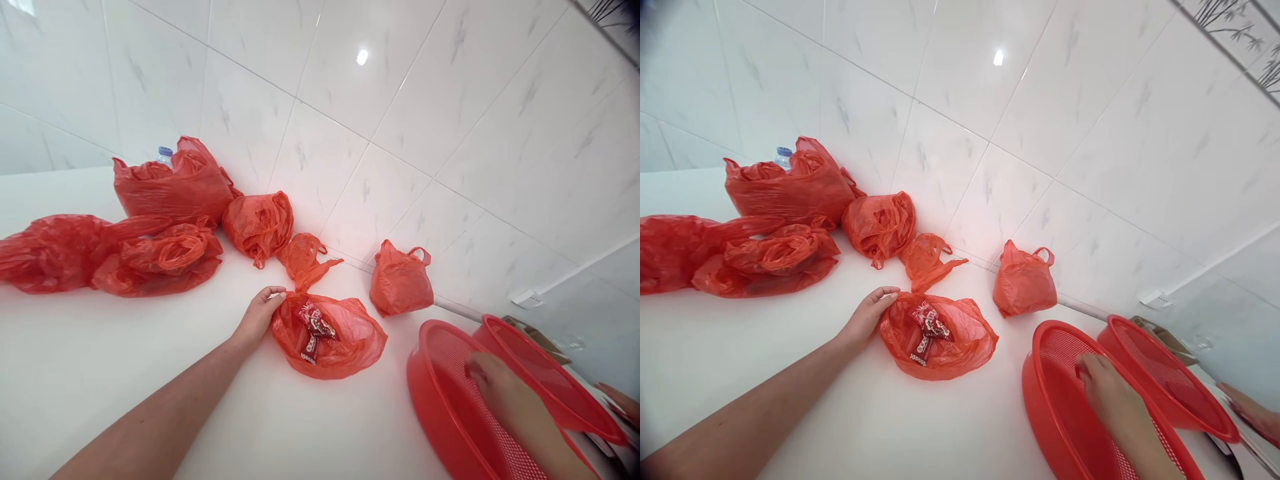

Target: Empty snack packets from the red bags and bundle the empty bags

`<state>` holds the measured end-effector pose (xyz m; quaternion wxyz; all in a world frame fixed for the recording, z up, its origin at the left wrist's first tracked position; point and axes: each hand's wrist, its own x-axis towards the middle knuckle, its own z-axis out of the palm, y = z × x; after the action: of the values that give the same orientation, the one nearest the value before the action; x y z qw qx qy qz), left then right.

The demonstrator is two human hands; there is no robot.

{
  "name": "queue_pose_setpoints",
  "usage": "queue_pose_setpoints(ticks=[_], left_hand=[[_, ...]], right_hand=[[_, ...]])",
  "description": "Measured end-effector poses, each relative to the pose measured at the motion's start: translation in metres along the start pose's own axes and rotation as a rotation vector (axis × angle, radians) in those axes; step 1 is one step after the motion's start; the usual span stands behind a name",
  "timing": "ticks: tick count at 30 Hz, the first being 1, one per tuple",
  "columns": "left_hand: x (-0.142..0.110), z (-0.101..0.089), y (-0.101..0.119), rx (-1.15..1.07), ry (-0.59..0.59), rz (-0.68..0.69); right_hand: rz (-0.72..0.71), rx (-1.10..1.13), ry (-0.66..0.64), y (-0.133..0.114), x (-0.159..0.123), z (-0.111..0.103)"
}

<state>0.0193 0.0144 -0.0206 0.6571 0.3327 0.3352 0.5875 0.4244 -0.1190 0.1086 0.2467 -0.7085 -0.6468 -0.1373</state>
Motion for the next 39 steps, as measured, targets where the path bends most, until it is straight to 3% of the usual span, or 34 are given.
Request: queue_pose_setpoints(ticks=[3, 5, 8, 11, 14, 18, 20, 23, 27, 29, 32, 34, 36, 37, 39], left_hand=[[0.0, 0.0, 0.0, -0.012, -0.008, 0.006], [0.0, 0.0, 0.0, -0.006, -0.008, 0.005], [0.0, -0.001, 0.0, -0.004, 0.001, 0.002], [0.0, -0.002, -0.001, -0.021, -0.002, 0.019], [0.002, -0.003, -0.003, -0.022, -0.008, 0.024], [0.005, -0.002, -0.005, -0.016, -0.033, 0.022], [0.004, -0.001, -0.003, -0.016, -0.045, 0.017], [-0.001, -0.002, 0.004, 0.015, -0.082, 0.008], [-0.009, -0.008, 0.022, 0.21, -0.249, -0.016], [-0.008, -0.007, 0.034, 0.31, -0.296, -0.039], [-0.001, 0.013, 0.058, 0.37, -0.195, 0.051], [0.001, 0.037, 0.08, 0.315, -0.127, 0.229], [0.0, 0.063, 0.104, 0.21, -0.191, 0.414], [-0.001, 0.075, 0.116, 0.201, -0.246, 0.451], [-0.003, 0.094, 0.137, 0.285, -0.31, 0.452]], right_hand=[[-0.078, -0.097, 0.031, -0.063, 0.008, 0.001], [-0.231, 0.017, 0.044, -0.109, 0.006, 0.013], [-0.456, 0.139, -0.101, -0.163, 0.001, 0.049], [-0.526, 0.144, -0.18, -0.186, 0.001, 0.087], [-0.493, 0.121, -0.098, -0.185, 0.004, 0.111], [-0.322, 0.082, 0.179, -0.162, 0.009, 0.125], [-0.236, 0.107, 0.218, -0.149, 0.01, 0.134], [-0.077, 0.275, 0.115, -0.134, 0.008, 0.151], [0.133, 0.534, -0.102, -0.12, 0.003, 0.163], [0.22, 0.626, -0.144, -0.114, 0.005, 0.158], [0.379, 0.837, -0.101, -0.106, 0.015, 0.137], [0.484, 1.106, 0.051, -0.101, 0.025, 0.115], [0.534, 1.368, 0.294, -0.099, 0.036, 0.092], [0.525, 1.446, 0.372, -0.099, 0.04, 0.082], [0.497, 1.549, 0.385, -0.1, 0.048, 0.065]])
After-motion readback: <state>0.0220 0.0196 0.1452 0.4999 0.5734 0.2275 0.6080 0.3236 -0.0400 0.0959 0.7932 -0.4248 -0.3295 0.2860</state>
